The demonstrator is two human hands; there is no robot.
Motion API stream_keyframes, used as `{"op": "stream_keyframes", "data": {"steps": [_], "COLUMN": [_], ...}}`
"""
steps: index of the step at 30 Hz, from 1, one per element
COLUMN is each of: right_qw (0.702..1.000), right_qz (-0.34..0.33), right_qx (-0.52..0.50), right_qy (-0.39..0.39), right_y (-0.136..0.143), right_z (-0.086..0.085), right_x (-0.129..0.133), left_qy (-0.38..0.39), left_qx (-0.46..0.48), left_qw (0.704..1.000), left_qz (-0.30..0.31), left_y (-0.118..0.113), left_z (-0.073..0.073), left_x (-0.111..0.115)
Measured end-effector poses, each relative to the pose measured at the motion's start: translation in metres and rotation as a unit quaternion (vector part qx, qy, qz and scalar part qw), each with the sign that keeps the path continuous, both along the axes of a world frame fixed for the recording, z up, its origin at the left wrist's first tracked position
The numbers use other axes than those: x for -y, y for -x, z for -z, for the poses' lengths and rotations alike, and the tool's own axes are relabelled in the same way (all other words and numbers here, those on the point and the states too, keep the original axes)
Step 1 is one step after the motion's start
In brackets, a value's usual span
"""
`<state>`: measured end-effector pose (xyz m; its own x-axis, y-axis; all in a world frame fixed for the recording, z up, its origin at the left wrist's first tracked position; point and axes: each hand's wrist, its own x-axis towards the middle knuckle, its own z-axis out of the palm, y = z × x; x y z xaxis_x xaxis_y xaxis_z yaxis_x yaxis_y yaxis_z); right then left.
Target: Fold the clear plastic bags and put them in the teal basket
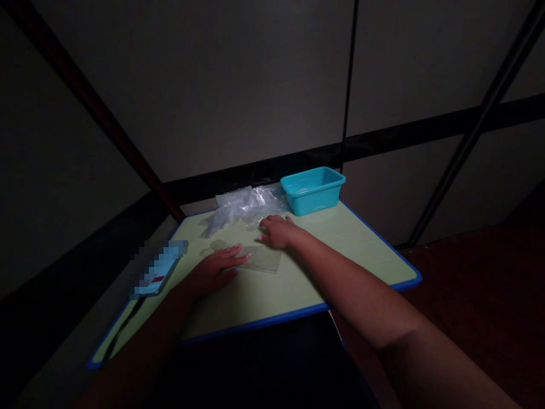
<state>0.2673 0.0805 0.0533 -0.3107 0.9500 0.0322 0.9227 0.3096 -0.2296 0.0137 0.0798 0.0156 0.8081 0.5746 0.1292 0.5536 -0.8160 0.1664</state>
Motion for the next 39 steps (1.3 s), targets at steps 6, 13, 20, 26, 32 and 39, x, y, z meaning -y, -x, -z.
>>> {"op": "stream_keyframes", "data": {"steps": [6,13,20,26,32,39], "right_qw": [0.984,0.979,0.979,0.98,0.978,0.979], "right_qz": [-0.065,-0.054,-0.041,-0.028,-0.026,-0.035], "right_qx": [0.038,0.072,0.071,0.077,0.084,0.073], "right_qy": [0.164,0.182,0.184,0.181,0.189,0.189], "right_y": [0.002,-0.008,-0.021,-0.031,-0.032,-0.03], "right_z": [-0.004,0.002,0.011,0.016,0.01,0.005], "right_x": [0.007,-0.005,-0.017,-0.025,-0.024,-0.022], "left_qy": [0.005,0.019,0.046,0.046,0.049,-0.001], "left_qx": [-0.014,-0.018,-0.034,-0.054,-0.089,-0.079], "left_qw": [1.0,1.0,0.997,0.989,0.956,0.953], "left_qz": [-0.008,-0.016,-0.044,-0.133,-0.276,-0.292], "left_y": [-0.002,-0.002,-0.009,-0.002,0.002,-0.005], "left_z": [-0.002,-0.002,-0.003,0.004,0.007,-0.003], "left_x": [0.002,0.002,0.009,0.001,0.0,0.007]}}
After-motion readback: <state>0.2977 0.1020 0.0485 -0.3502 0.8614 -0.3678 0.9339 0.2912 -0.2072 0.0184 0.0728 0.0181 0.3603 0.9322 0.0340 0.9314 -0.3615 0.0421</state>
